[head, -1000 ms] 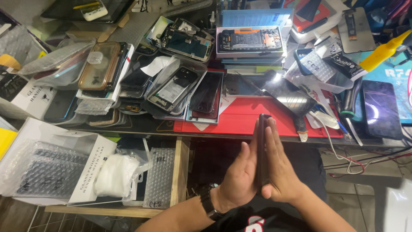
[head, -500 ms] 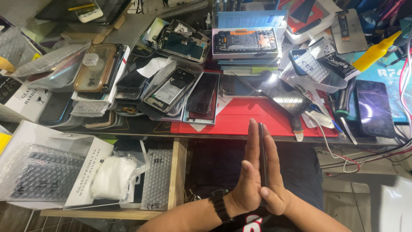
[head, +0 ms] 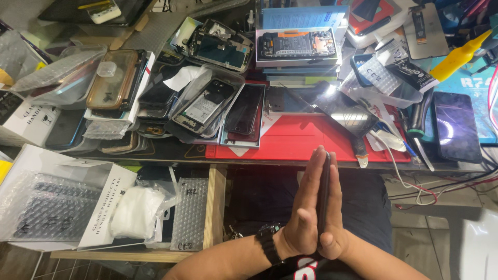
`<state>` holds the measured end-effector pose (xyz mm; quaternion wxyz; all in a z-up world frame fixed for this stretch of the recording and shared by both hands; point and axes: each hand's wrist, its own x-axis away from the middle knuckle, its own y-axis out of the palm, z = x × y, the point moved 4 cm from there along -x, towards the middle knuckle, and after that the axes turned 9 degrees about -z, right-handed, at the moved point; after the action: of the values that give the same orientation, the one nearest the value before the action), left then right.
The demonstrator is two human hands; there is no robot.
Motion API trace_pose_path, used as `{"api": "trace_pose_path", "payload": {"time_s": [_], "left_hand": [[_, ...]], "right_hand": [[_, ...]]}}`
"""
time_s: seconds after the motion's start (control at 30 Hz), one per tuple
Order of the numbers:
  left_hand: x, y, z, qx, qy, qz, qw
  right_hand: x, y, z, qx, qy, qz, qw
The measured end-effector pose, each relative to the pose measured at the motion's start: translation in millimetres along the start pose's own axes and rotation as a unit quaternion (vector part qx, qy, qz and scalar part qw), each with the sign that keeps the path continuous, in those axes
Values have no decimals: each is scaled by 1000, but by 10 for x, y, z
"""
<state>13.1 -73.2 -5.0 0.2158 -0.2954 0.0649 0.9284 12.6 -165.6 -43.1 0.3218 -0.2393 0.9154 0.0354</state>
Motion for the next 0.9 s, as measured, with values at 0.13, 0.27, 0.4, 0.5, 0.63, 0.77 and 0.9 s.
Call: {"api": "trace_pose_path", "payload": {"time_s": [0.13, 0.27, 0.4, 0.5, 0.63, 0.77, 0.9], "left_hand": [[-75, -20, -96, 113, -16, 20, 993], [-202, -113, -233, 175, -16, 2, 984], [-323, -178, -267, 186, -21, -1, 982], [-365, -214, -302, 176, -7, 3, 984], [-396, -193, -414, 258, 22, 7, 966], [-347, -142, -561, 312, 41, 17, 949], [-269, -150, -664, 297, 46, 27, 953]], "right_hand": [[-75, -59, -5, -82, 52, 9, 995], [-258, -136, 41, -168, 30, 47, 984], [-424, -199, 52, -185, 23, 82, 979], [-488, -229, 119, -191, -1, 90, 977], [-439, -245, 232, -174, -9, 102, 979], [-359, -250, 373, -111, -33, 105, 988], [-288, -225, 483, -105, -54, 95, 989]]}}
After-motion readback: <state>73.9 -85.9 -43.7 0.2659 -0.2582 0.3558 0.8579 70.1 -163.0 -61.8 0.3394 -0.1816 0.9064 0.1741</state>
